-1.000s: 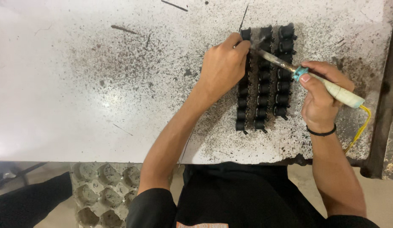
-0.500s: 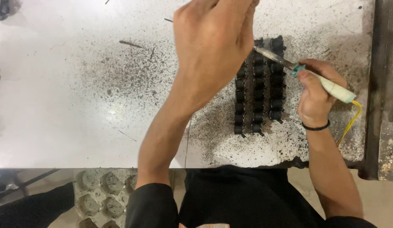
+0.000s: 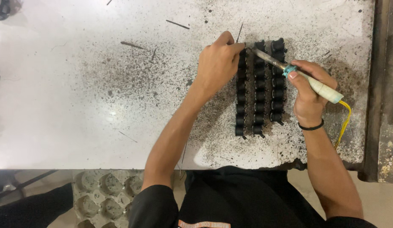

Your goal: The person arranges small black plastic chain link components into rows on a workbench, then uses a soldering iron to heat each link one at a time, holding each part steady while the hot tip works on it, with smoke rising as the parts are treated. The person works through the rows of links sequentially across the episode.

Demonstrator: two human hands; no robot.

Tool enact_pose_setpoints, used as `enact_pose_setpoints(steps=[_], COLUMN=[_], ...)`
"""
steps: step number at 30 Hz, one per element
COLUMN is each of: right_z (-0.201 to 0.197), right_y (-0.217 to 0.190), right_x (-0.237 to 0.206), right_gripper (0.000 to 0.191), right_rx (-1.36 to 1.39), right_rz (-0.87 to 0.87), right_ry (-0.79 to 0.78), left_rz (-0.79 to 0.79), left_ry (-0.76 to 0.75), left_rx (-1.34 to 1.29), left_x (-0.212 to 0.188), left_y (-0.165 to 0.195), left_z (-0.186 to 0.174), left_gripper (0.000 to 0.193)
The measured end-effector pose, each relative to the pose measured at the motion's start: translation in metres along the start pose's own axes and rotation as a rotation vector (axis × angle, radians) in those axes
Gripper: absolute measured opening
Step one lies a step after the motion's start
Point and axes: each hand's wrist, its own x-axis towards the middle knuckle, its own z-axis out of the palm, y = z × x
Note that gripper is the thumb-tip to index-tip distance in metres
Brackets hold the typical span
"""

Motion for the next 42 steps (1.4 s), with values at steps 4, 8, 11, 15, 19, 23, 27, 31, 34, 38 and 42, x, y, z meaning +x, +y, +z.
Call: enact_pose_setpoints(steps=[4, 8, 11, 15, 19, 23, 27, 31, 34, 38, 42], right_z=[0.0, 0.001, 0.002, 0.002, 0.003, 0.003, 0.002, 0.003, 0.003, 0.004, 0.005], right_y=[0.003, 0.005, 0.007, 0.01, 0.012, 0.012, 0.009, 0.005, 0.003, 0.002, 0.003], right_x=[0.001, 0.003, 0.005, 0.006, 0.007, 0.008, 0.007, 0.005, 0.005, 0.007, 0.008], right_gripper=[0.022, 0.022, 0.022, 0.02, 0.019, 0.018, 0.019, 0.021, 0.021, 0.022, 0.023], right_rx=[0.089, 0.18, 0.239, 0.26, 0.277, 0.252, 0.283, 0.211, 0.228, 0.237, 0.205], right_rz=[0.1, 0.135, 0.144, 0.139, 0.144, 0.139, 0.148, 0.112, 0.128, 0.136, 0.101], right_ry=[0.042, 0.057, 0.057, 0.069, 0.073, 0.06, 0.083, 0.079, 0.088, 0.07, 0.038], left_rz=[0.01, -0.036, -0.025, -0.004, -0.023, 0.0, 0.017, -0.03, -0.018, -0.042, -0.042], left_ry=[-0.047, -0.091, -0.083, -0.091, -0.119, -0.094, -0.042, -0.008, 0.025, 0.031, 0.029], left_rx=[-0.04, -0.064, -0.061, -0.006, 0.022, 0.044, 0.005, -0.07, -0.073, -0.069, -0.063], left_x=[0.011, 0.015, 0.014, 0.014, 0.013, 0.013, 0.011, 0.008, 0.007, 0.007, 0.007], left_y=[0.002, 0.003, 0.006, 0.006, 0.006, 0.006, 0.007, 0.008, 0.007, 0.008, 0.008], left_z=[-0.005, -0.006, -0.005, -0.002, 0.002, 0.006, 0.004, 0.001, -0.001, -0.001, -0.003], left_gripper=[0.013, 0.011, 0.01, 0.009, 0.01, 0.01, 0.007, 0.01, 0.01, 0.01, 0.008])
